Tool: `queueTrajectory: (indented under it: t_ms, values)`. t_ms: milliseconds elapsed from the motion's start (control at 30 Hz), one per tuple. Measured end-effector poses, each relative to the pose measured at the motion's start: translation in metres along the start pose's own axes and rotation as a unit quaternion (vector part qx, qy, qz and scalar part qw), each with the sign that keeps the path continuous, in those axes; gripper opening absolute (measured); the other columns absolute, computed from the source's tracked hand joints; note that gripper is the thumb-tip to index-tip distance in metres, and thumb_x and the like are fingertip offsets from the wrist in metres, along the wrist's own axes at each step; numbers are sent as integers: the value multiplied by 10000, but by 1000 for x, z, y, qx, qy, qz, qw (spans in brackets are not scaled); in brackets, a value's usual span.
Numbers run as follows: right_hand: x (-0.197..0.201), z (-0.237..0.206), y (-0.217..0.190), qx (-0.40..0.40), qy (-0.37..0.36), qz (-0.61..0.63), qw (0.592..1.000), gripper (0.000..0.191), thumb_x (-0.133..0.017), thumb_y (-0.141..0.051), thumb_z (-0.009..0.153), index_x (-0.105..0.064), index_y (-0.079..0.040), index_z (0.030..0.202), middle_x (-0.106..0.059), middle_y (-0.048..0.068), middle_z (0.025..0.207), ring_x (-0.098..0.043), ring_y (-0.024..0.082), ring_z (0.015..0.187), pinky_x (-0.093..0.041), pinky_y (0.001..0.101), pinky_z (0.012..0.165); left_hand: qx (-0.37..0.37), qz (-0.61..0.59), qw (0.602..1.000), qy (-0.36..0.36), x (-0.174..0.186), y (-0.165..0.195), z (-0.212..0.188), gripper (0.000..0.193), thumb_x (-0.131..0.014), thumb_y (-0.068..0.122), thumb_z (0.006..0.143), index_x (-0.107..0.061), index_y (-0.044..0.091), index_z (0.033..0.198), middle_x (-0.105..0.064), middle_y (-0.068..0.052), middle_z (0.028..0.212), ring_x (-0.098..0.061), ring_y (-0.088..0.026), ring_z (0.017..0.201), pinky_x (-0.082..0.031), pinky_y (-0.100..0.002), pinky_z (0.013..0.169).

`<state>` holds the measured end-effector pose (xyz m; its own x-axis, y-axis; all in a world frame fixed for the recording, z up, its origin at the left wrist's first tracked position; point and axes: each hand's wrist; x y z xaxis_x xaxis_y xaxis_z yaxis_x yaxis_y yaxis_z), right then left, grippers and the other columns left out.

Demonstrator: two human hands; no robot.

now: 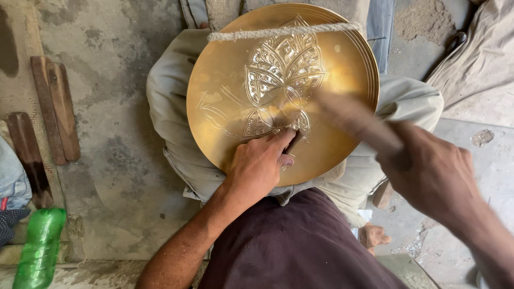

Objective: The person sits cross-legged on the floor with a brass plate on their lap, holds a chisel against the floral pattern, and strikes the chisel with a wooden mallet to emboss the design, repositioning the chisel to different parts of the pattern.

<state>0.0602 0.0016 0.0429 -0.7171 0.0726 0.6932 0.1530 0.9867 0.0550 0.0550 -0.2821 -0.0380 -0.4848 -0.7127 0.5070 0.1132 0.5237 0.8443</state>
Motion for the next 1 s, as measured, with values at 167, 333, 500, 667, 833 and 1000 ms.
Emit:
queueTrajectory:
  t_ms: [167, 333, 500, 667, 833, 1000]
  values:
    - [0, -3, -2, 106, -3, -61, 992, 258, -515, -284, 1019, -579, -137, 1222, -666, 24, 749, -564, 102, 437, -505, 274, 406, 17, 8, 1000, -17, 2, 4, 1, 300, -690, 88, 927, -598, 45, 1209, -749, -117, 926, -755, -312, 849, -582, -460, 707]
    - [9, -9, -17, 99, -54, -53, 992, 240, -499, -307, 1060, -564, -145, 1225, -682, 45, 759, -575, 177, 420, -498, 323, 388, 47, 32, 998, -40, 3, 9, 0, 315, -703, 95, 917, -598, 52, 1211, -745, -127, 925, -753, -306, 852, -574, -466, 703]
    - [17, -11, -26, 31, -41, 6, 999, 300, -576, -242, 1015, -556, -77, 1265, -704, 86, 829, -597, 143, 427, -493, 281, 407, 27, 24, 999, 4, 1, 11, -3, 347, -722, 100, 886, -601, 46, 1207, -745, -137, 935, -738, -334, 862, -558, -484, 681]
    - [9, -19, -21, 124, -24, -56, 990, 298, -586, -257, 998, -602, -113, 1258, -726, 46, 849, -673, 181, 516, -555, 297, 454, 70, 15, 996, 54, 10, 15, -14, 292, -713, 146, 936, -575, 37, 1169, -724, -126, 909, -739, -294, 818, -565, -440, 678]
    - [14, -25, -15, 18, 23, 50, 998, 587, -765, -321, 873, -560, -79, 1367, -749, 147, 868, -758, 268, 657, -634, 359, 605, 135, -50, 960, 241, 27, 14, -46, 243, -702, 180, 1004, -522, 27, 1060, -716, -70, 853, -741, -237, 765, -552, -393, 655]
    - [20, -25, -25, 84, 125, 76, 986, 767, -792, -254, 795, -508, -30, 1471, -730, 226, 979, -752, 357, 814, -605, 465, 760, 100, -70, 951, 284, 15, 12, -53, 265, -697, 152, 998, -480, 11, 1056, -694, -89, 875, -726, -256, 778, -550, -394, 695]
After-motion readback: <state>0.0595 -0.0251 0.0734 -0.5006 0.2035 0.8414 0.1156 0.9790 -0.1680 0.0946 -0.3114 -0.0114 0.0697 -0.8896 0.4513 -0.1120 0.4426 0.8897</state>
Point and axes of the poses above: each hand's wrist, its own z-axis towards the middle knuckle, its own x-axis out of the back of the hand, y = z × x
